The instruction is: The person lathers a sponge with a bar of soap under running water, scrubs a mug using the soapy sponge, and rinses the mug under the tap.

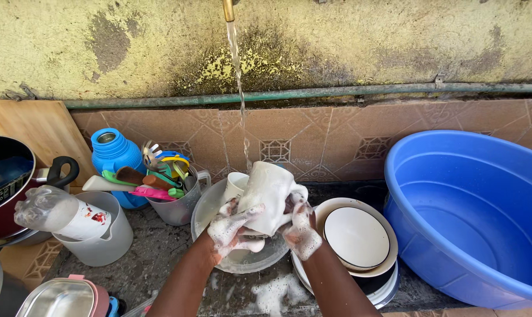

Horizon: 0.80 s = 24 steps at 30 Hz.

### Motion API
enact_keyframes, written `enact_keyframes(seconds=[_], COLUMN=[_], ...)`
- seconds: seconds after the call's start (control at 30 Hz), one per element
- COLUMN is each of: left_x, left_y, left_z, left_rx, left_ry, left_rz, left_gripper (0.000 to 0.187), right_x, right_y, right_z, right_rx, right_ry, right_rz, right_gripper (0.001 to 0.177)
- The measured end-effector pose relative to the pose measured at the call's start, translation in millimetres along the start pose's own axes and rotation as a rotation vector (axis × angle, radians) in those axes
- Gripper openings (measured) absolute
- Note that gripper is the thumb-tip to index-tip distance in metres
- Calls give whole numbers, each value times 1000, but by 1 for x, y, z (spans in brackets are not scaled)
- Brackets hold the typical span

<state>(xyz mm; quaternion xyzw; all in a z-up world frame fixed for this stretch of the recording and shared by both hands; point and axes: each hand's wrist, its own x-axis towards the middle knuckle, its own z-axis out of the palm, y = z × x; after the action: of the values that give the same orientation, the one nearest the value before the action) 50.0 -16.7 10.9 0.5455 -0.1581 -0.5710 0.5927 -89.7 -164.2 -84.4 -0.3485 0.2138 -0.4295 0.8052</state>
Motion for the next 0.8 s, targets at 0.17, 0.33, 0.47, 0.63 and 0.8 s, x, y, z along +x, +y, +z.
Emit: enact_keyframes(seconds=[0.17, 0.33, 0.47, 0.63, 0.8], left_x=[59, 129, 146, 172, 159], left_y=[37, 71, 88, 84, 79], left_z=[-11, -6, 15, 32, 39], left_rx=[69, 274, 412, 321, 321], left_ry=[-130, -97, -190, 82, 117], left_rz=[179, 543, 269, 355, 298], left_gripper=[39, 13, 22, 22, 26], right_x=[28, 41, 55, 54, 45], right_y=[1, 17, 27, 32, 28], right_z=[-18, -18, -17, -4, 6], right_rx=[180, 150, 136, 147, 136], right_ry=[230, 257, 233, 159, 109], right_rz=[345, 318, 302, 360, 405], right_gripper=[46, 43, 43, 44, 46])
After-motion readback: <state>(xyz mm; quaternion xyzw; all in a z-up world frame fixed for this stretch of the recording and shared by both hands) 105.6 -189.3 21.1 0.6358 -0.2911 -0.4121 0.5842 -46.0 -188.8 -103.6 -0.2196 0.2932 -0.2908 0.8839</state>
